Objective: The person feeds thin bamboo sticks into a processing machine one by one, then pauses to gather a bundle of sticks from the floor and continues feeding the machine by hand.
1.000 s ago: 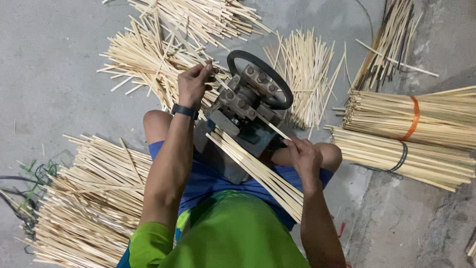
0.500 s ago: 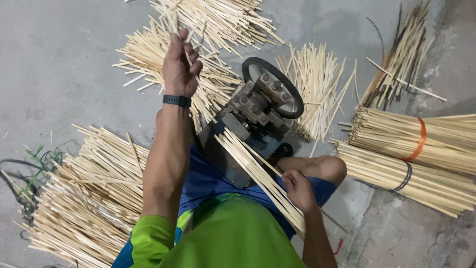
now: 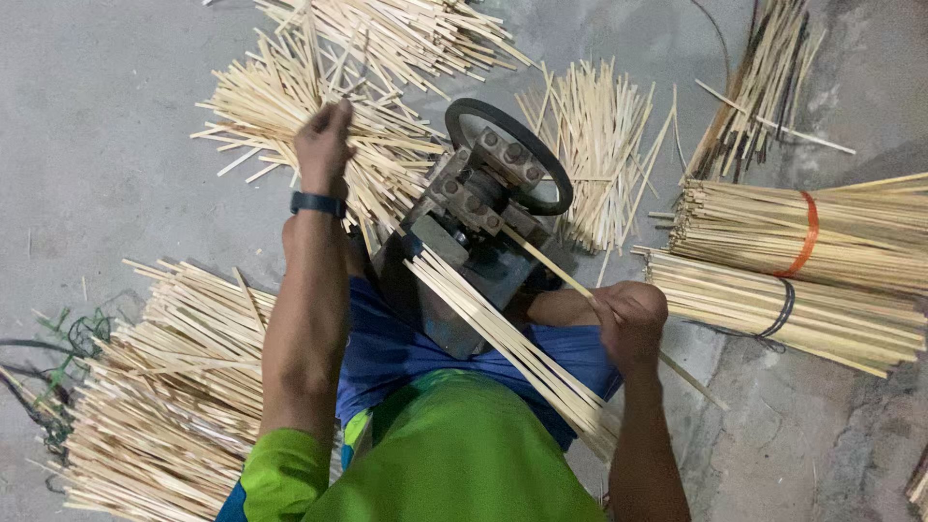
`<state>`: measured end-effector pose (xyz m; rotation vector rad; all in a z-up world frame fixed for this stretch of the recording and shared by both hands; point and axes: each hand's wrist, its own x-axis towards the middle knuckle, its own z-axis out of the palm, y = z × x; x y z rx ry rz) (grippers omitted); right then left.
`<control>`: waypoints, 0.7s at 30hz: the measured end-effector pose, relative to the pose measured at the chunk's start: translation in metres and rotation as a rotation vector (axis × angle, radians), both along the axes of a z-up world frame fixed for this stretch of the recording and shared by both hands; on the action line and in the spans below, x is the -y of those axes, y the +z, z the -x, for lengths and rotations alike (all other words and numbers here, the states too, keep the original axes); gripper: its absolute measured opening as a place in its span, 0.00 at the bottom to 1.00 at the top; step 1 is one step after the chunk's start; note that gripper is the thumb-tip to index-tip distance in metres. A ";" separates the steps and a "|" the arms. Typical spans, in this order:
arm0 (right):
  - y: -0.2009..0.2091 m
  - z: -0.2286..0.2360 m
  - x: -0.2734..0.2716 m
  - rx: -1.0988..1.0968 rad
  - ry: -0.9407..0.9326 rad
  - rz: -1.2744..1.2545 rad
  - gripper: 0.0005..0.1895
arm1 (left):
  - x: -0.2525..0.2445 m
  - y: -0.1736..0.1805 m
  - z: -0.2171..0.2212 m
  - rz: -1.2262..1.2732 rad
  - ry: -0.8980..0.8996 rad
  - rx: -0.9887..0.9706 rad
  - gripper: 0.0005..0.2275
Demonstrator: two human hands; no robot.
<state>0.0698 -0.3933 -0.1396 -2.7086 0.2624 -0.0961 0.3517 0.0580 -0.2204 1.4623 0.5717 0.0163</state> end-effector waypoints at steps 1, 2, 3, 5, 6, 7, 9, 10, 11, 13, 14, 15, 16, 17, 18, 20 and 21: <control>-0.001 -0.008 -0.007 0.191 0.158 0.104 0.07 | 0.013 0.006 0.012 0.093 -0.061 -0.007 0.23; -0.001 -0.011 -0.015 0.192 0.154 0.104 0.07 | 0.027 0.013 0.018 0.159 -0.110 0.004 0.22; -0.001 -0.015 -0.024 0.171 0.133 -0.034 0.08 | 0.039 0.021 0.024 0.227 -0.154 0.017 0.21; 0.000 -0.022 -0.037 0.149 0.115 -0.173 0.10 | 0.055 0.035 0.036 0.207 -0.203 0.008 0.19; 0.001 -0.025 -0.040 0.095 0.073 -0.211 0.11 | 0.061 0.040 0.039 0.188 -0.252 -0.003 0.17; 0.002 -0.028 -0.043 0.042 0.033 -0.250 0.11 | 0.067 0.043 0.040 0.187 -0.249 -0.001 0.17; 0.000 -0.029 -0.046 0.034 0.008 -0.242 0.12 | 0.076 0.044 0.040 0.204 -0.266 0.047 0.14; -0.003 -0.027 -0.045 0.026 -0.021 -0.232 0.12 | 0.074 0.043 0.038 0.204 -0.264 0.049 0.14; -0.008 -0.025 -0.044 0.027 -0.020 -0.231 0.12 | 0.073 0.041 0.035 0.229 -0.230 0.068 0.13; -0.022 -0.018 -0.044 -0.001 -0.067 -0.262 0.13 | 0.070 0.036 0.030 0.255 -0.195 0.087 0.13; -0.027 -0.013 -0.045 0.000 -0.066 -0.262 0.13 | 0.067 0.033 0.025 0.250 -0.167 0.091 0.13; -0.032 -0.009 -0.048 -0.038 -0.031 -0.293 0.13 | 0.061 0.032 0.019 0.244 -0.138 0.097 0.14; -0.034 -0.005 -0.050 -0.076 0.004 -0.323 0.13 | 0.055 0.033 0.011 0.243 -0.136 0.099 0.14; -0.035 -0.002 -0.053 -0.076 0.006 -0.324 0.13 | 0.048 0.037 0.003 0.206 -0.081 0.147 0.14; -0.033 0.002 -0.057 -0.016 0.070 -0.354 0.11 | 0.042 0.045 -0.002 0.169 -0.025 0.195 0.15; -0.023 0.004 -0.061 0.046 0.132 -0.384 0.11 | 0.022 0.078 -0.015 0.197 0.028 0.342 0.15; -0.016 0.004 -0.063 0.069 0.144 -0.373 0.10 | 0.013 0.101 -0.016 0.085 0.077 0.409 0.15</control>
